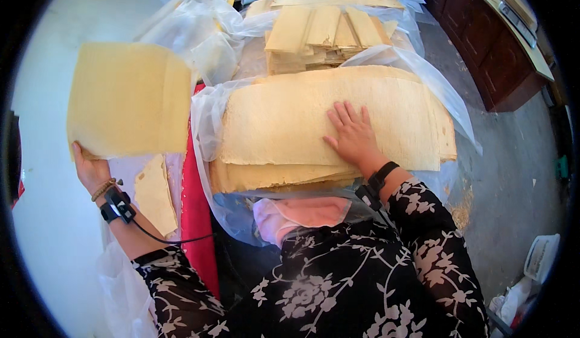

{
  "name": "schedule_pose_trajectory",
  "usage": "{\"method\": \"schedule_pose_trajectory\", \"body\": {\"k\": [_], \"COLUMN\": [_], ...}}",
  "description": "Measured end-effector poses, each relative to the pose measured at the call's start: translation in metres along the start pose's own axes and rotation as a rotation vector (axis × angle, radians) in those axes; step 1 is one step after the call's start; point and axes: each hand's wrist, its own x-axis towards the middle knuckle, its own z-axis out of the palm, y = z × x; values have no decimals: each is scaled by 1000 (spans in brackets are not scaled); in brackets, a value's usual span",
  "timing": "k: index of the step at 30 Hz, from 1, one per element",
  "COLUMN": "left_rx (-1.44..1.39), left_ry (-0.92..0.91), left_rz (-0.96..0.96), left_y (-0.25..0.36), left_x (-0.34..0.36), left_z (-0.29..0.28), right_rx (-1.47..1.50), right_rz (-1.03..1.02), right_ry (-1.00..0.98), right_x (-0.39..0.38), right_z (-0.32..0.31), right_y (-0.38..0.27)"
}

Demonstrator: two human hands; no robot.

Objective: Sorting and checking thin sheets of wood veneer by hand.

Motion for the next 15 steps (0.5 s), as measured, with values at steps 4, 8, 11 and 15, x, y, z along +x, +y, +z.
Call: {"method": "schedule_pose_trajectory", "body": {"k": [4, 8, 11, 15], "left_rx": [676, 1563, 990, 824], "left_ry": [-126, -514, -919, -1123], "left_rz": [268, 660, 758, 555], "left_y": [7, -51, -111, -180], "left_x": [-11, -81, -182, -311], "left_z": [25, 100, 191, 217], "right_rx": [19, 72, 797, 1853], "right_rz": [4, 11, 217, 781], "right_ry": [-19, -17, 104, -185], "right_x": [-2, -7, -23, -38], "right_z": [-7, -1, -9, -60], "right_y": [-2, 18, 38, 53]}}
